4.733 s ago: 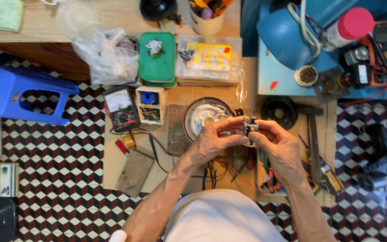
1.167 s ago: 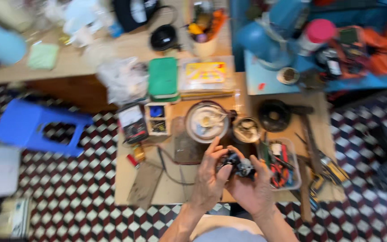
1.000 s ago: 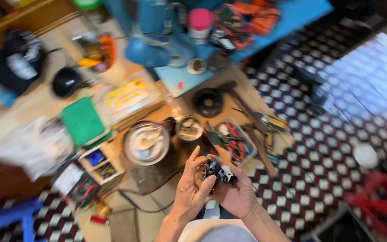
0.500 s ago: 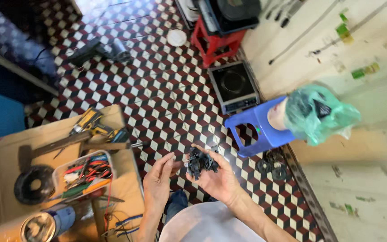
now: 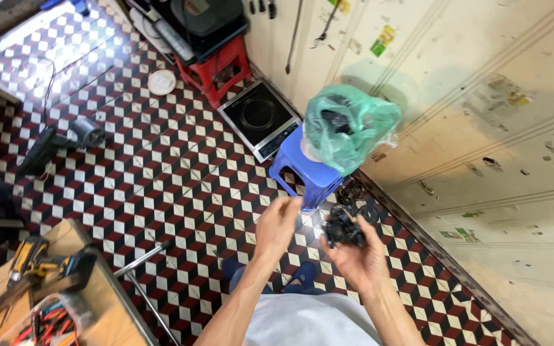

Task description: The person disassembles a small electrical component, uses pliers to adjust internal parts, and then works on a circular fan motor assembly by bending and arranging wires. The person places a small part into a green bag and continues manipulating wires on the motor.

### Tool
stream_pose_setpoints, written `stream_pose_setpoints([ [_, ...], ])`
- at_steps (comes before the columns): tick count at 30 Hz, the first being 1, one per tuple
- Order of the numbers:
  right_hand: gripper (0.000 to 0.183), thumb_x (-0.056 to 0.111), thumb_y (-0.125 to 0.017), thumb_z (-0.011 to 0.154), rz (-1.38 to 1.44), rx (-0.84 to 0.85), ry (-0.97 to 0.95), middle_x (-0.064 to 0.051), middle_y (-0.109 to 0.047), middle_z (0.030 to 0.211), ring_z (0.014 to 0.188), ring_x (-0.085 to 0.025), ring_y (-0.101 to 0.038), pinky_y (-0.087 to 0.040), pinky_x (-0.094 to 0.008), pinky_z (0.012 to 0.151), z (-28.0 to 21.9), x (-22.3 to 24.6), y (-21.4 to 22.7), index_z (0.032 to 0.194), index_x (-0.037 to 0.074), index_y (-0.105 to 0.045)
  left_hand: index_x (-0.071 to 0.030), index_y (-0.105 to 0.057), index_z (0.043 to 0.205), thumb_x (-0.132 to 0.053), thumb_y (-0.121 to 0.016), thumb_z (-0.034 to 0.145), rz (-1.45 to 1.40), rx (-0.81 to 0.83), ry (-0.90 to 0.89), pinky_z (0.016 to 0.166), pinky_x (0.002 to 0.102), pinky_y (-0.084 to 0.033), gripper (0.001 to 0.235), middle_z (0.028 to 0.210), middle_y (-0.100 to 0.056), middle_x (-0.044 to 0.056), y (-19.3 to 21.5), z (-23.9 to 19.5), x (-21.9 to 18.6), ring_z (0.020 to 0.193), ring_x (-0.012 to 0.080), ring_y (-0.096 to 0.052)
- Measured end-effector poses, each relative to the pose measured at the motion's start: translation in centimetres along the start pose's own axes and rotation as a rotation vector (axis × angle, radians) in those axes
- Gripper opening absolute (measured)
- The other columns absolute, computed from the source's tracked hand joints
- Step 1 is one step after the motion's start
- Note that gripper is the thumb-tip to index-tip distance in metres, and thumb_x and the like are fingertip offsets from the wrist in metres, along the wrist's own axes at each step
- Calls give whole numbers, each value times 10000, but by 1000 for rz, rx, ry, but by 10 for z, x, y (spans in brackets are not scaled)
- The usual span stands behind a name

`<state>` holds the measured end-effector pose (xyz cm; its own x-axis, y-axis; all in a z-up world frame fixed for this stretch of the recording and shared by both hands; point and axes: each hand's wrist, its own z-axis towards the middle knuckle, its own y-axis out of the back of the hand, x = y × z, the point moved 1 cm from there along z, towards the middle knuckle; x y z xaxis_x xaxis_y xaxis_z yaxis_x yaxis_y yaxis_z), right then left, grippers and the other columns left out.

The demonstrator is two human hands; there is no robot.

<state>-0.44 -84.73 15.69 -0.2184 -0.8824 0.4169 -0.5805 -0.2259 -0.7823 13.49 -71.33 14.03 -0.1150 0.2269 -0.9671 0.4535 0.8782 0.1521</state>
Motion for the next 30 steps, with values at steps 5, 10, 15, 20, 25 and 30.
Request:
stream_pose_setpoints([
  [5, 375, 316, -680, 928, 61, -130, 152, -184, -679, 1188, 1116, -268, -641, -550, -506, 954, 14, 59, 32, 1174, 35, -638, -72, -735, 1017, -275, -735, 889, 396, -71, -696, 1007, 441, -471, 240, 1167, -681, 133, -90, 68, -65, 1173, 310, -598],
  [10, 332, 306, -647, 940, 108, -222, 191, -195, -685, 1188, 1156, -279, -648, -549, -505, 957, 41, 93, 32, 1131, 36, -619, -111, -780, 908, -316, -660, 914, 1173, 203, -958, 1240, 557, -166, 238, 1527, -460, 195, -155, 167, -103, 1473, 385, -348],
  [15, 351, 305, -636, 945, 48, -301, 190, -145, -674, 1157, 1093, -252, -643, -562, -507, 922, 91, 126, 18, 1174, 38, -628, -156, -670, 1265, -375, -574, 881, 1636, 340, -807, 1179, 614, -138, 452, 1601, -333, 180, -197, 285, -91, 1506, 392, -282],
  [20, 423, 325, -647, 944, -186, -198, 129, -131, -681, 1109, 968, -278, -659, -579, -424, 773, 156, 158, -9, 1260, 43, -650, -22, -510, 1387, -38, -631, 844, 1035, 191, -789, 962, 515, -506, 557, 1279, -581, 183, -166, 371, -77, 1135, 371, -614],
  [25, 483, 351, -700, 955, -552, -212, 99, -162, -665, 1082, 895, -300, -643, -472, -349, 667, 224, 179, -24, 1316, 53, -582, -5, -542, 1257, 53, -644, 798, 719, 241, -736, 854, 524, -529, 474, 1184, -579, 235, -132, 381, -96, 1023, 455, -619],
  [30, 629, 329, -744, 821, -862, -318, 69, -108, -673, 1199, 1028, -223, -664, -605, -418, 805, 325, 182, -41, 1373, 81, -572, -5, -547, 1344, 83, -582, 781, 646, 197, -813, 921, 498, -521, 571, 1307, -587, 229, -127, 359, -117, 1107, 438, -626],
])
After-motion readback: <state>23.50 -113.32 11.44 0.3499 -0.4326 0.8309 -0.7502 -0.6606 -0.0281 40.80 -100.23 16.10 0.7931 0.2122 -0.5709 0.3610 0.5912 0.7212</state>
